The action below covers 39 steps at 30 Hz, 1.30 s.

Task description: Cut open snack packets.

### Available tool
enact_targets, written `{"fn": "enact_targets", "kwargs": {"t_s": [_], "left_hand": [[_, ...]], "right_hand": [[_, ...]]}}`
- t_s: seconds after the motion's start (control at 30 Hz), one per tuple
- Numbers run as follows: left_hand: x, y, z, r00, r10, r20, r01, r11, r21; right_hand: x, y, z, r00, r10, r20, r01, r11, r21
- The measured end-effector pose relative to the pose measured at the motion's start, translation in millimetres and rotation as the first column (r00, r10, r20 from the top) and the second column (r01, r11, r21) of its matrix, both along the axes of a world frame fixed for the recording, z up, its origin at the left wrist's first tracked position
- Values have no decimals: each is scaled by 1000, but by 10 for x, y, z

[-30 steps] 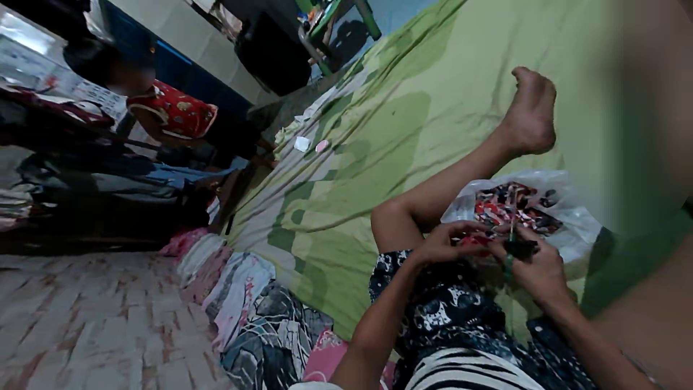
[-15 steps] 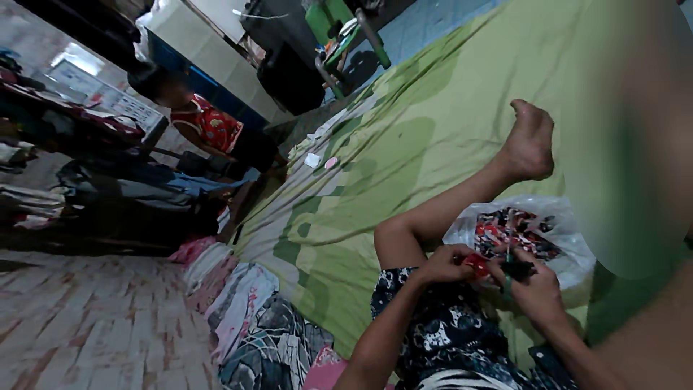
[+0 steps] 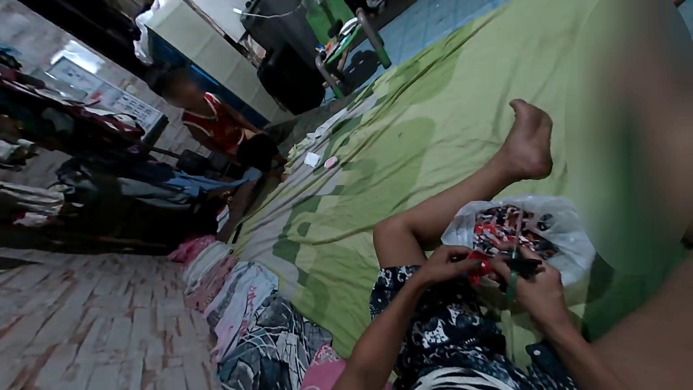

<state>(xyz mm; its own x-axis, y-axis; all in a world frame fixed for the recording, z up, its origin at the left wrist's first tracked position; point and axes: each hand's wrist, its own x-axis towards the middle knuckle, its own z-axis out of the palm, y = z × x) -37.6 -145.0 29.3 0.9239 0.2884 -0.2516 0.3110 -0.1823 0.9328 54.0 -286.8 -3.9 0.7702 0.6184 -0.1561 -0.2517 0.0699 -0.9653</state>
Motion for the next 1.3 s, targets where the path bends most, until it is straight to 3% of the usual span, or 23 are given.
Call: {"fn": "enact_targets", "kwargs": {"t_s": [0.3, 0.47, 0.63, 1.1, 1.3], "left_hand": [[79, -136, 108, 986, 160, -48, -159, 987, 28], [-1, -80, 201, 952, 268, -148, -236, 951, 201], [63, 79, -93, 952, 297, 72, -305, 944, 129], [41, 120, -63, 928, 368, 67, -366, 930, -36], [-3, 90, -32, 923, 374, 87, -373, 927, -26]], "right_hand": [[16, -9, 33, 999, -5, -36, 5, 1000, -3], [-4, -124, 91, 975, 152, 162, -110, 964, -243], [-65, -182, 33, 898, 381, 221, -257, 861, -440], [-114, -101, -16, 900, 364, 242, -266, 895, -358], [-117, -115, -34, 893, 394, 215, -316, 892, -322]]}}
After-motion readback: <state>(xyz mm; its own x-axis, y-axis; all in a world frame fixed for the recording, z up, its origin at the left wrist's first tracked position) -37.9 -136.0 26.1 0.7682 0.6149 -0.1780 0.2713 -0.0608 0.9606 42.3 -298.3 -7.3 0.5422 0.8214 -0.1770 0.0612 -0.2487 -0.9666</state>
